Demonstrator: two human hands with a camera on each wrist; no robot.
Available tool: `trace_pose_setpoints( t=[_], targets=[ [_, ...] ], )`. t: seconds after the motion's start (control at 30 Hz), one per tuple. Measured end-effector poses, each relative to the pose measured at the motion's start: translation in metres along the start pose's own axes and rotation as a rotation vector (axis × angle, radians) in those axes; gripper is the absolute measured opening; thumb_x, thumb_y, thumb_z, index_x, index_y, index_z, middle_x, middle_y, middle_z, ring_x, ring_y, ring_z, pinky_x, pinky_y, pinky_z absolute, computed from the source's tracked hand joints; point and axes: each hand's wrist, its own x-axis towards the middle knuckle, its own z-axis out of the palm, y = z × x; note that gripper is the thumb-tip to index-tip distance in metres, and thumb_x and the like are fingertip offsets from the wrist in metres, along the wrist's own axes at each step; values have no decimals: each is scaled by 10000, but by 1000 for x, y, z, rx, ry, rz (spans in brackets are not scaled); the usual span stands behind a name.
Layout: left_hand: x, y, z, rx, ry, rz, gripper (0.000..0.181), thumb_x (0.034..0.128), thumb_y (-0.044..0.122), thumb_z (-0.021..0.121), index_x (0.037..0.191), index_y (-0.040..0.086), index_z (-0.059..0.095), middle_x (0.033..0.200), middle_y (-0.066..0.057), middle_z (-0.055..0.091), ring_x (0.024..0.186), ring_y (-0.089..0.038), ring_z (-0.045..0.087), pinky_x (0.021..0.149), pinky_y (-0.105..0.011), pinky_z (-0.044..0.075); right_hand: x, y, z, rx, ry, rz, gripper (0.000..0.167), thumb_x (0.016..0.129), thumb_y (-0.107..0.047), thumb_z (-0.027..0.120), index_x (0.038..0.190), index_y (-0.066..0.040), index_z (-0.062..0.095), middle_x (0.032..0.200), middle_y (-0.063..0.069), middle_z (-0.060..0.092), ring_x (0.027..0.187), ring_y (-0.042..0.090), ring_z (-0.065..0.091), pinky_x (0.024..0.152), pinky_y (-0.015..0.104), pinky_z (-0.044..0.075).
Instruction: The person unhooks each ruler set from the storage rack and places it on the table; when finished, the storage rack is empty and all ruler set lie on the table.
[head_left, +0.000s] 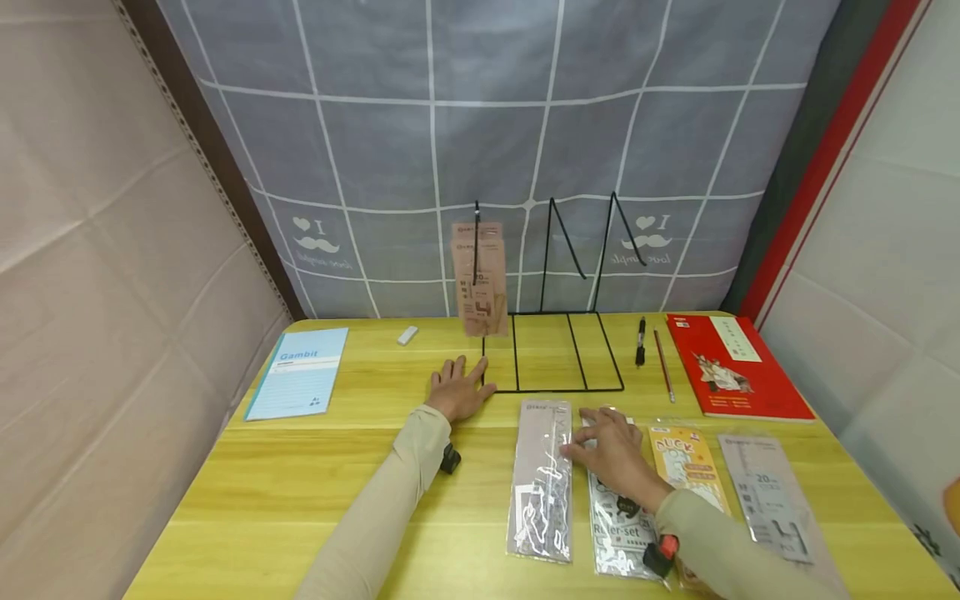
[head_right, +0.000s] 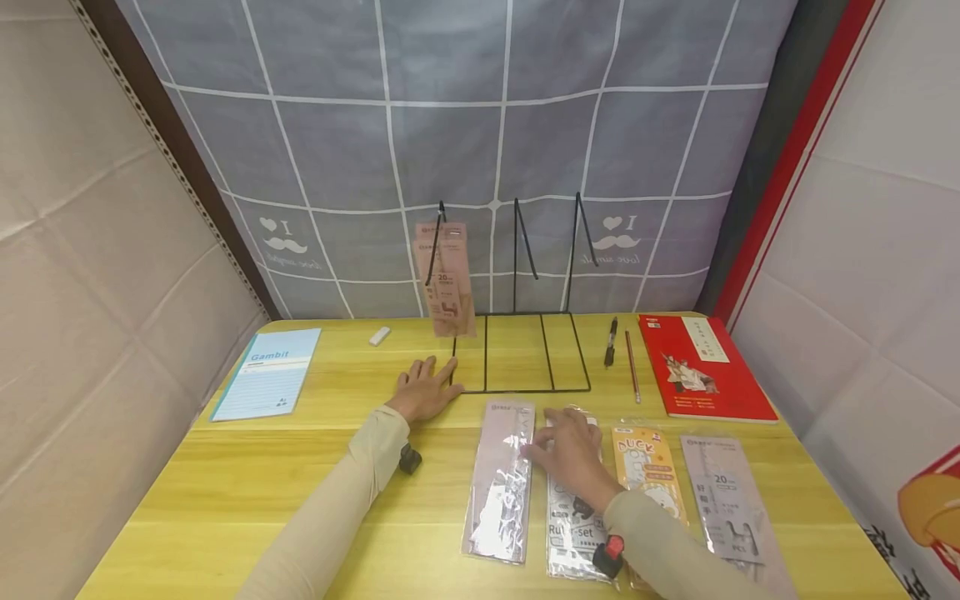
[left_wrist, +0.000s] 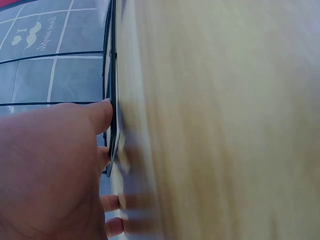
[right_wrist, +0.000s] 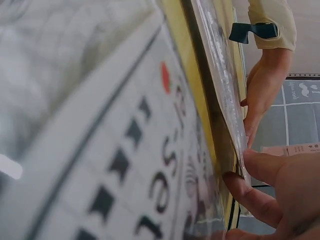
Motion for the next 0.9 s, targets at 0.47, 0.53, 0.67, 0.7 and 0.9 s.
trace_pose_setpoints(
  t=[0.47, 0.53, 0.67, 0.7, 0.9],
  targets=[
    [-1, 2, 0, 11, 10, 3, 646, 1097, 568, 343, 1674, 312, 207, 1736, -163, 142, 1593, -410, 153, 1250, -620, 185, -2, 1, 8, -102, 95, -42, 151, 842, -300, 864, 859, -158, 817, 1524, 287, 509, 1478, 553, 314, 1130, 772, 145],
    [-1, 2, 1, 13, 8, 2, 647, 1097, 570, 345, 1674, 316, 202, 1737, -161, 141, 1593, -413, 154, 1251, -621, 184, -4, -2, 4, -97, 93, -46, 169, 854, -292, 856, 927, -144, 818, 1535, 284, 496, 1482, 546, 310, 1134, 763, 150],
    [0, 1, 1, 6, 1, 1, 649, 1097, 570, 340, 1676, 315, 195, 1740, -160, 129, 1595, -421, 140, 1256, -627, 168, -5, -10, -11, -84, 108, -71, 286, 886, -273, 834, 1112, -103, 793, 1541, 273, 495, 1462, 533, 354, 1121, 733, 218],
    [0, 1, 2, 6, -1, -1, 648, 1098, 569, 337, 1676, 315, 190, 1741, -160, 125, 1597, -421, 136, 1258, -626, 164, -4, -12, -16, -80, 118, -74, 323, 896, -270, 826, 1158, -89, 776, 1540, 273, 496, 1453, 534, 367, 1113, 729, 234],
    [3, -1, 4, -6, -9, -5, 650, 1103, 550, 339, 1680, 300, 175, 1744, -167, 97, 1603, -426, 106, 1269, -628, 129, 19, -3, -49, -78, 161, -21, 595, 952, -356, 759, 1397, 12, 613, 1565, 296, 449, 1445, 550, 358, 1133, 749, 209]
  ],
)
